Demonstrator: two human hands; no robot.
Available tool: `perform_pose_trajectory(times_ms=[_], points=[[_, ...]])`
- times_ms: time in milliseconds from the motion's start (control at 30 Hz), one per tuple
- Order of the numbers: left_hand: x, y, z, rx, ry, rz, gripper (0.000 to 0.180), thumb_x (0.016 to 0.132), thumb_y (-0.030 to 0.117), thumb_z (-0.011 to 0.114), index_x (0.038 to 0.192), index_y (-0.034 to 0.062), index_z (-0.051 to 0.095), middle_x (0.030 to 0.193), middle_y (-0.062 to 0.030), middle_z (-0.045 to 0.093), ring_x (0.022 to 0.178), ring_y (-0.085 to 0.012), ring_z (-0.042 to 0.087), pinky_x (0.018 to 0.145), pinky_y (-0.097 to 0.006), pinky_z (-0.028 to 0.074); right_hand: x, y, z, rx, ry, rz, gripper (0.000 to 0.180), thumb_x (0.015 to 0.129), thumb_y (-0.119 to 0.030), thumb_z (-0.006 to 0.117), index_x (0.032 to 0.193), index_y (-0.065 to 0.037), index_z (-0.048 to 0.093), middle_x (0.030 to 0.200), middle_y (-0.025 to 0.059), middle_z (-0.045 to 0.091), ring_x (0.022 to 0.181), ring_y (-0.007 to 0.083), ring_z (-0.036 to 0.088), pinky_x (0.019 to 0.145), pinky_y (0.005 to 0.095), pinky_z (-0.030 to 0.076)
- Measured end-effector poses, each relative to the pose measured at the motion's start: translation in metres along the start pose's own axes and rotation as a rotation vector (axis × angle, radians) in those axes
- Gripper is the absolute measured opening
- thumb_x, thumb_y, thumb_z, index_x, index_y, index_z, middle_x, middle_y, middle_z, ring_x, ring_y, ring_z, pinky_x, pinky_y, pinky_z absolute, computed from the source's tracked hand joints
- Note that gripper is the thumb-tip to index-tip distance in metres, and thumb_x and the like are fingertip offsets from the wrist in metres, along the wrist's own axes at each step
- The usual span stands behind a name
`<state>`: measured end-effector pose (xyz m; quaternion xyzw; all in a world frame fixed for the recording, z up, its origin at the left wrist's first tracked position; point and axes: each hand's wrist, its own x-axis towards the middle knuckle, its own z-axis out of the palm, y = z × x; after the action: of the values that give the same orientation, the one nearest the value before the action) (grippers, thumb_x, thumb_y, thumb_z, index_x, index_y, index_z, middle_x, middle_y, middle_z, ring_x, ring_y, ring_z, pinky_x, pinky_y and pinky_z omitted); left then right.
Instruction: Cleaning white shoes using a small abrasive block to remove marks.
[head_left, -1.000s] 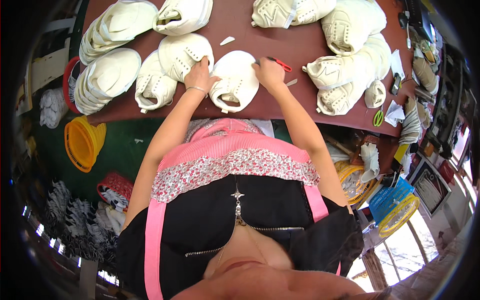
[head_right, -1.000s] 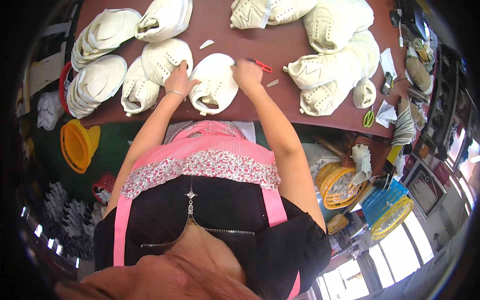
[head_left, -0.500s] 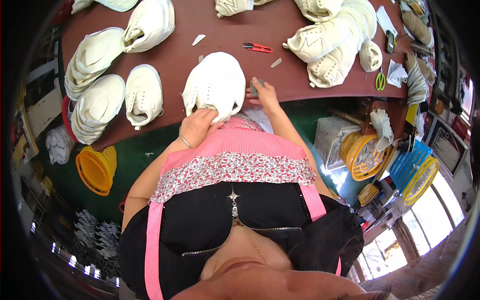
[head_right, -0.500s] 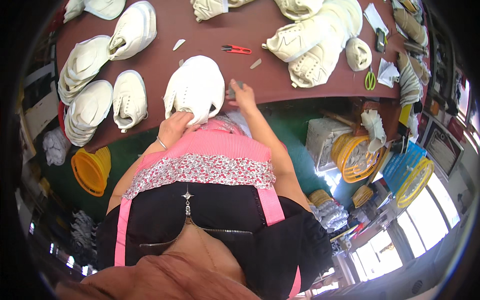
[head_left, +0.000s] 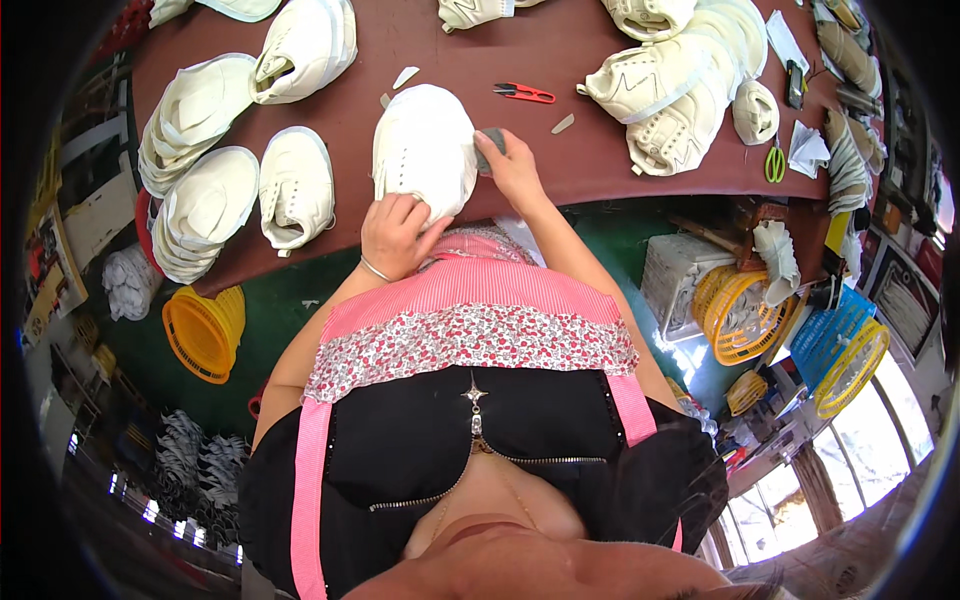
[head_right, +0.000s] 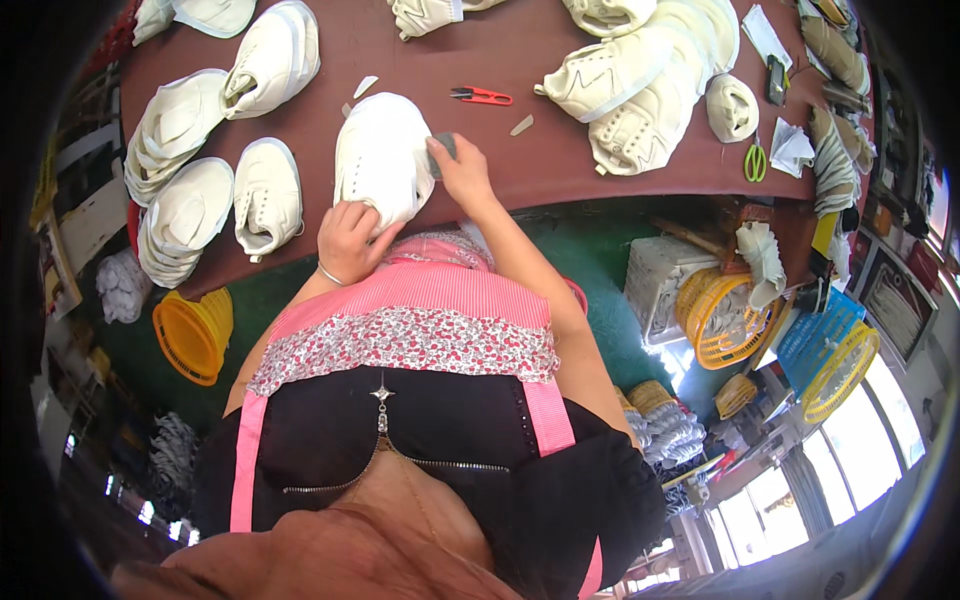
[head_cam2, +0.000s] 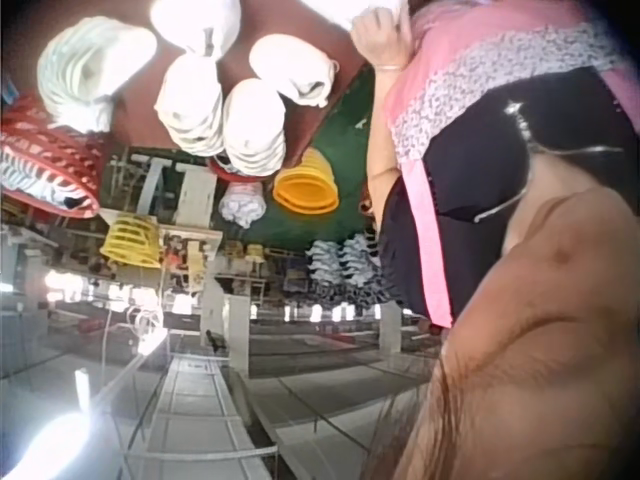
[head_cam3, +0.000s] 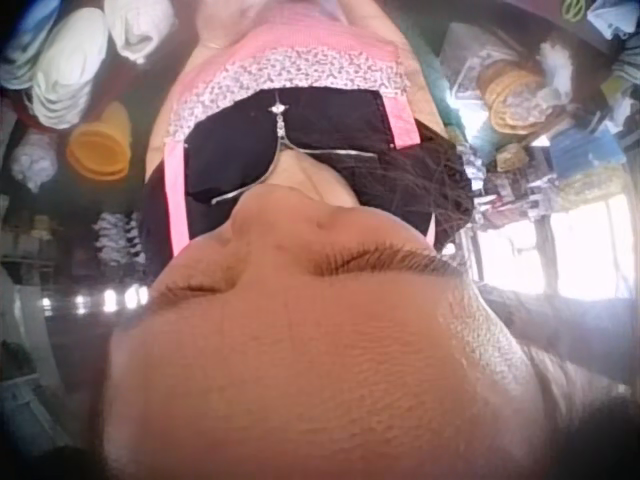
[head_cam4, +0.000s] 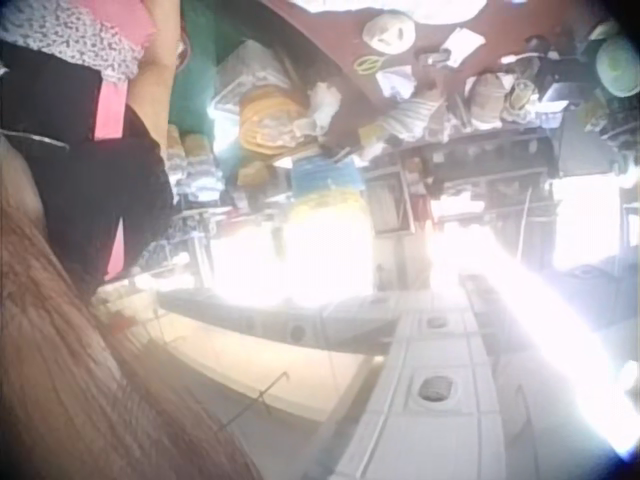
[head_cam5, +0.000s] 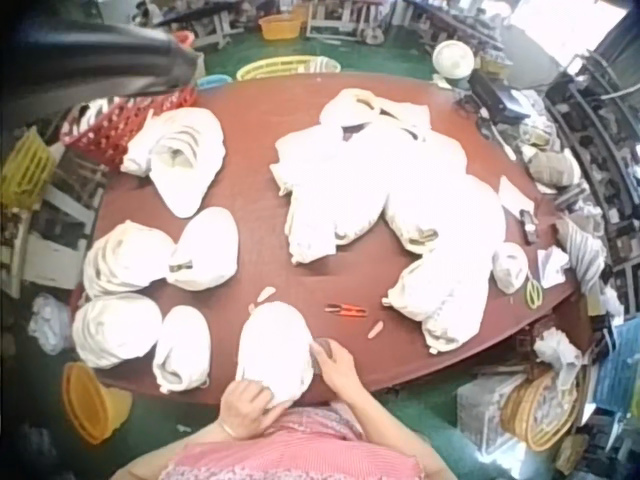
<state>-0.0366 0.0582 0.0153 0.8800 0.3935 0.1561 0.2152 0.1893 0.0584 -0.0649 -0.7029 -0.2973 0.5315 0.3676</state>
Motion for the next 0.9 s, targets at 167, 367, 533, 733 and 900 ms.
perform_pose_trajectory(times_ms=[167,367,533,733,900], points=[[0.004,0.000,0.011,-0.039,-0.011,-0.056,0.031,0.076,0.032,0.081,0.088,0.0078,0.065,0.103,-0.0070,0.057,0.101,-0.0312,0.054,0.083,-0.048,0.043,0.030,-0.028,0.025,-0.204,-0.168,-0.079,0.039,0.097,-0.036,0.065,0.106,0.002,0.066,0.085,0.0093,0.067,0.077,0.0143,0.062,0.070,0.0318,0.052],[-0.008,0.003,0.028,-0.126,0.155,0.124,0.037,0.073,0.019,0.081,0.104,0.0079,0.066,0.119,-0.0090,0.059,0.102,-0.0281,0.061,0.087,-0.043,0.050,0.052,-0.032,-0.007,0.129,-0.123,0.156,0.036,0.099,-0.037,0.061,0.103,-0.002,0.069,0.091,0.0081,0.072,0.083,0.0157,0.067,0.069,0.0326,0.054],[0.015,0.025,0.026,-0.069,-0.005,-0.053,0.063,0.073,0.033,0.082,0.126,0.0089,0.056,0.142,-0.0163,0.050,0.129,-0.0350,0.048,0.112,-0.055,0.034,0.027,-0.004,-0.019,0.193,-0.081,0.457,0.035,0.102,-0.037,0.059,0.116,-0.006,0.064,0.101,0.0050,0.069,0.091,0.0179,0.069,0.076,0.0363,0.058],[0.001,-0.019,0.046,-0.262,0.006,-0.343,0.101,0.076,0.051,0.080,0.148,-0.0012,0.032,0.158,-0.0248,0.030,0.147,-0.0419,0.028,0.120,-0.059,0.015,0.010,-0.009,-0.007,-0.063,-0.092,0.187,0.039,0.099,-0.040,0.063,0.114,-0.004,0.068,0.093,0.0036,0.071,0.084,0.0162,0.068,0.073,0.0317,0.056],[0.022,-0.029,0.061,-0.045,-0.242,-0.602,0.130,0.070,0.070,0.076,0.158,-0.0009,0.013,0.166,-0.0222,0.014,0.154,-0.0377,0.012,0.122,-0.058,0.006,0.020,-0.032,0.034,-0.920,-0.397,-0.154,0.043,0.093,-0.046,0.062,0.098,-0.004,0.071,0.092,0.0210,0.073,0.090,0.0384,0.071,0.078,0.0482,0.054]])
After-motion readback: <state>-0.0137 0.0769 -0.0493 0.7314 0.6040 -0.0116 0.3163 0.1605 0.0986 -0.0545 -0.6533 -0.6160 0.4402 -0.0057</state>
